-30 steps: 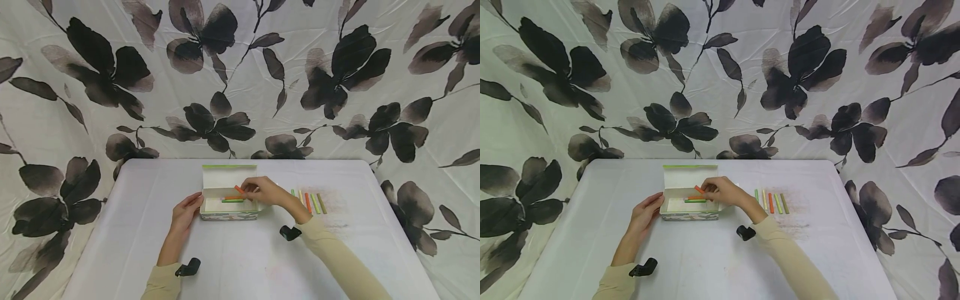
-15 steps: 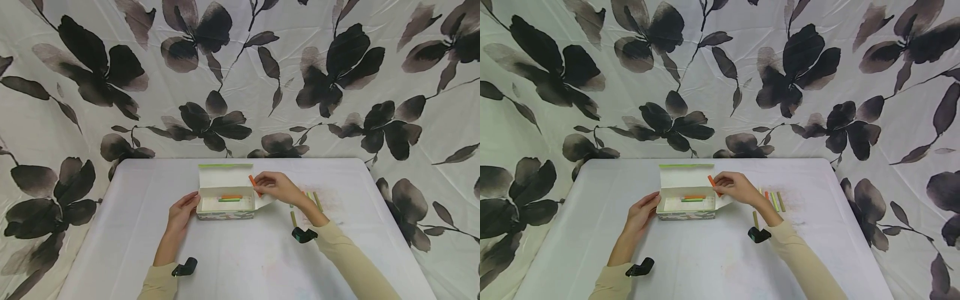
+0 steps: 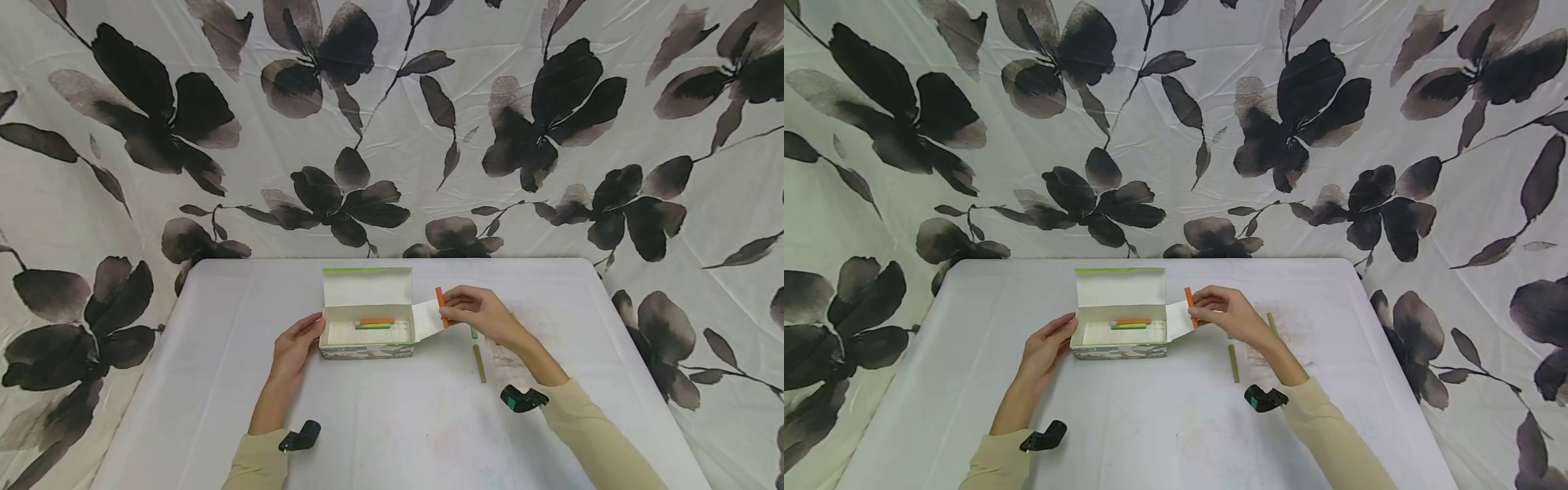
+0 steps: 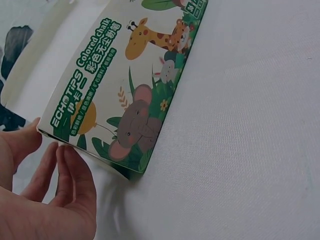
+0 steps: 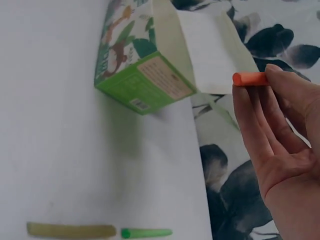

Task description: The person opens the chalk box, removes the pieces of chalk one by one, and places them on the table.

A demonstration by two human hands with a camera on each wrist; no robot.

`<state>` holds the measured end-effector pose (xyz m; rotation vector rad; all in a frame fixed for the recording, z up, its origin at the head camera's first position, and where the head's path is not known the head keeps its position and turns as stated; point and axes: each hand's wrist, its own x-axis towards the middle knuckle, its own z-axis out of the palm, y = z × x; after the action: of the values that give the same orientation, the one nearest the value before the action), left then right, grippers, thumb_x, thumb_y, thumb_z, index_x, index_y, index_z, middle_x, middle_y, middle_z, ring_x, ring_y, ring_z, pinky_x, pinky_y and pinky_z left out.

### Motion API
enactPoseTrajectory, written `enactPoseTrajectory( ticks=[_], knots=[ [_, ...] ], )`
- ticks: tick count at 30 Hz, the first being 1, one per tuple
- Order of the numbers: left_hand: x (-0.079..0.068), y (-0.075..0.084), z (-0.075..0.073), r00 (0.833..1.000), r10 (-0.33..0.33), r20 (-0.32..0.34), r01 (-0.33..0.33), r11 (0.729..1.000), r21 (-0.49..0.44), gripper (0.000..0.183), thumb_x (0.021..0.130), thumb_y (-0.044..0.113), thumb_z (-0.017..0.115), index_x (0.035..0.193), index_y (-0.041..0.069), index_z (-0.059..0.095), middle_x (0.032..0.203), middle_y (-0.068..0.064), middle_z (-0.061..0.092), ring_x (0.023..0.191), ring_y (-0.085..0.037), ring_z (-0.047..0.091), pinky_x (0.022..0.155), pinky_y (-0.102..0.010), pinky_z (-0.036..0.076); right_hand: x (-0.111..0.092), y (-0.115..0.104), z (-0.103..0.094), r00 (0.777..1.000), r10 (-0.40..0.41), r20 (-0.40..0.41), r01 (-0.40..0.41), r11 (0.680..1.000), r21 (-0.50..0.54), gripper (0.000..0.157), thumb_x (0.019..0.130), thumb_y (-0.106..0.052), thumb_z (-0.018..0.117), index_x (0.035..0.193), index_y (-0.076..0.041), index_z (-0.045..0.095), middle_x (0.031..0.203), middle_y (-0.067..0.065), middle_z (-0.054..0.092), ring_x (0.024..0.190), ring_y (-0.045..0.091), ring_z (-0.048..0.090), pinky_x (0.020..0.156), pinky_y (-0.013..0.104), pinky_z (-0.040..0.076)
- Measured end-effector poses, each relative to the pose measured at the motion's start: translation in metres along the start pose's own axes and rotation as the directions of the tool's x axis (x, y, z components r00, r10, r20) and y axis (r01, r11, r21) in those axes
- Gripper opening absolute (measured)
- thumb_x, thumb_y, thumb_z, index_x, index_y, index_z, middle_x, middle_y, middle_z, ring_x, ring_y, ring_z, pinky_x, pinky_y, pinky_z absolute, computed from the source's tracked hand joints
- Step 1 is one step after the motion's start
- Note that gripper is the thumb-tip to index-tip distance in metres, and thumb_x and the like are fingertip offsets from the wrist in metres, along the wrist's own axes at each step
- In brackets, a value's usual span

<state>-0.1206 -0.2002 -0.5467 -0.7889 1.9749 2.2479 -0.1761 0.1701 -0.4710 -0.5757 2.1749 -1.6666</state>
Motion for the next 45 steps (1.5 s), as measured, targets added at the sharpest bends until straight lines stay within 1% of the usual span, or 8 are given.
enactPoseTrajectory(
  ticks=[8, 15, 21, 24, 29, 32, 37, 45],
  knots=[
    [0.0, 0.005, -0.001, 1.0, -0.015, 0.018, 0.015, 1.0, 0.016, 0.048, 0.098, 0.021, 0.073, 0.14, 0.001, 0.06, 0.108, 0.005, 0.071, 0.099, -0.012, 0.067, 0.087, -0.024, 0.055, -0.026, 0.014, -0.017, 0.993, 0.082, -0.081, -0.079, 0.996, 0.035, 0.037, 0.098, -0.019, 0.073, 0.125, 0.005, 0.062, 0.111, 0.019, 0.072, 0.096, 0.021, 0.074, 0.092, 0.048, 0.057],
    [-0.002, 0.011, -0.003, 0.999, -0.038, 0.034, 0.036, 0.997, 0.072, 0.05, 0.098, 0.024, 0.073, 0.141, 0.002, 0.059, 0.121, -0.003, 0.07, 0.109, -0.019, 0.064, 0.091, -0.027, 0.054, -0.047, 0.037, -0.026, 0.981, 0.15, -0.121, -0.143, 0.988, 0.061, 0.04, 0.098, -0.017, 0.073, 0.125, 0.009, 0.061, 0.111, 0.021, 0.071, 0.095, 0.019, 0.073, 0.091, 0.049, 0.057],
    [-0.001, 0.017, -0.005, 0.998, -0.052, 0.036, 0.049, 0.994, 0.095, 0.05, 0.097, 0.023, 0.074, 0.141, 0.003, 0.059, 0.116, 0.0, 0.07, 0.112, -0.023, 0.064, 0.089, -0.027, 0.054, -0.064, 0.055, -0.029, 0.966, 0.207, -0.153, -0.208, 0.978, 0.01, 0.044, 0.096, -0.021, 0.075, 0.126, 0.008, 0.061, 0.112, 0.016, 0.07, 0.097, 0.015, 0.072, 0.088, 0.039, 0.059],
    [-0.002, 0.019, -0.004, 0.997, -0.061, 0.041, 0.057, 0.994, 0.098, 0.051, 0.097, 0.022, 0.074, 0.141, 0.002, 0.059, 0.114, 0.001, 0.07, 0.113, -0.024, 0.063, 0.09, -0.028, 0.054, -0.072, 0.063, -0.03, 0.957, 0.237, -0.164, -0.239, 0.971, 0.008, 0.044, 0.095, -0.021, 0.076, 0.124, 0.008, 0.062, 0.11, 0.017, 0.072, 0.096, 0.018, 0.072, 0.086, 0.038, 0.06],
    [-0.001, 0.02, -0.004, 0.997, -0.063, 0.049, 0.058, 0.994, 0.091, 0.049, 0.097, 0.019, 0.074, 0.141, 0.002, 0.059, 0.11, 0.001, 0.071, 0.11, -0.022, 0.064, 0.089, -0.028, 0.055, -0.083, 0.079, -0.03, 0.959, 0.235, -0.159, -0.237, 0.972, 0.01, 0.043, 0.095, -0.017, 0.076, 0.122, 0.012, 0.061, 0.106, 0.019, 0.073, 0.093, 0.019, 0.073, 0.081, 0.035, 0.061],
    [0.0, 0.019, -0.005, 0.997, -0.055, 0.056, 0.05, 0.994, 0.093, 0.049, 0.097, 0.018, 0.074, 0.141, 0.001, 0.059, 0.11, 0.002, 0.071, 0.108, -0.021, 0.065, 0.088, -0.027, 0.055, -0.088, 0.084, -0.029, 0.961, 0.227, -0.16, -0.232, 0.972, -0.017, 0.04, 0.096, -0.015, 0.075, 0.121, 0.013, 0.061, 0.104, 0.017, 0.073, 0.09, 0.019, 0.073, 0.078, 0.032, 0.061],
    [0.0, 0.019, -0.005, 0.996, -0.053, 0.069, 0.047, 0.994, 0.095, 0.05, 0.098, 0.019, 0.073, 0.142, 0.001, 0.058, 0.114, -0.001, 0.071, 0.107, -0.018, 0.065, 0.092, -0.028, 0.054, -0.093, 0.088, -0.025, 0.949, 0.257, -0.182, -0.277, 0.956, -0.093, 0.036, 0.095, -0.013, 0.075, 0.117, 0.013, 0.063, 0.098, 0.014, 0.073, 0.085, 0.019, 0.071, 0.074, 0.029, 0.06],
    [-0.001, 0.017, -0.005, 0.996, -0.053, 0.072, 0.044, 0.992, 0.115, 0.049, 0.1, 0.019, 0.071, 0.143, 0.002, 0.057, 0.125, -0.007, 0.068, 0.11, -0.019, 0.064, 0.095, -0.03, 0.053, -0.093, 0.09, -0.018, 0.938, 0.245, -0.245, -0.315, 0.896, -0.312, 0.023, 0.091, -0.016, 0.08, 0.102, 0.002, 0.07, 0.085, 0.004, 0.071, 0.076, 0.016, 0.066, 0.065, 0.024, 0.052]
  ],
)
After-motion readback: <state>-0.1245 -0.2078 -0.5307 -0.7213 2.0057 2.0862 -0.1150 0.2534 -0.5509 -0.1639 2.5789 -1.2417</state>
